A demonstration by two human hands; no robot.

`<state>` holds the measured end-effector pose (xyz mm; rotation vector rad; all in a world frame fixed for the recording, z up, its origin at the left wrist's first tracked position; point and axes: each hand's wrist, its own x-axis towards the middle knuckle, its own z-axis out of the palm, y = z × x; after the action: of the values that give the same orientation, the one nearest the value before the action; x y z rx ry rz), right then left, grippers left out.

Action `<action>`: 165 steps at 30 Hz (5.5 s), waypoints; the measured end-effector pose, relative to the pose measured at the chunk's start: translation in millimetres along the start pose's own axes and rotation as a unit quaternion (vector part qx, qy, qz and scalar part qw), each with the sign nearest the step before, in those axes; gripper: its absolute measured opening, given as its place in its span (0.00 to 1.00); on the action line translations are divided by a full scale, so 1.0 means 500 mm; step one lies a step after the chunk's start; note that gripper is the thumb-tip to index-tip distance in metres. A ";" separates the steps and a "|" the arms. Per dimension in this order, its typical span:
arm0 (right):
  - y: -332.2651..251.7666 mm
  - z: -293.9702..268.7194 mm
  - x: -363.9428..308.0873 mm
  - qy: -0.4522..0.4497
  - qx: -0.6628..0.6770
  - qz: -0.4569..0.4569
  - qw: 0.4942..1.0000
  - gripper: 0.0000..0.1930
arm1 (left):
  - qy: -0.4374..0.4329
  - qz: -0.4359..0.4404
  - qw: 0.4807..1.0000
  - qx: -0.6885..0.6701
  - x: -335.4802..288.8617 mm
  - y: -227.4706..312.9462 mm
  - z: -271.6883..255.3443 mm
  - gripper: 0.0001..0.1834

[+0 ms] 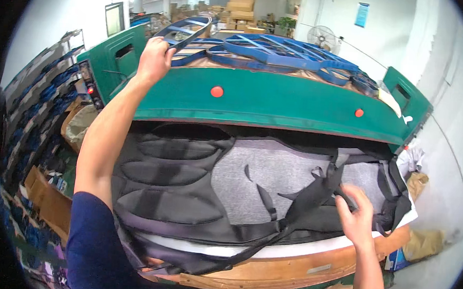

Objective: Use a hydraulic press and metal dies to cut shapes out of foam or fabric padding material.

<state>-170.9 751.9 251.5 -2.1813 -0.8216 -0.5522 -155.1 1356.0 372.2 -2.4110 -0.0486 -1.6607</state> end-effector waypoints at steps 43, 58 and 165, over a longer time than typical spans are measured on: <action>0.263 0.149 -0.170 -0.022 0.183 0.097 0.978 0.05 | -0.240 -0.216 0.919 -0.227 -0.577 0.438 -0.423 0.18; 0.117 0.141 -0.115 -0.043 0.103 0.038 0.993 0.03 | -0.165 -0.236 0.906 -0.310 -0.787 0.592 -0.505 0.12; -0.526 1.049 0.265 -0.239 0.161 -0.148 0.946 0.28 | -0.227 -0.349 0.906 -0.072 -0.868 -0.022 -0.593 0.26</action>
<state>-192.4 1338.6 120.1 -1.9148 -1.4066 -0.0074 -587.3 1350.0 73.1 -3.0662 -1.0001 -1.2789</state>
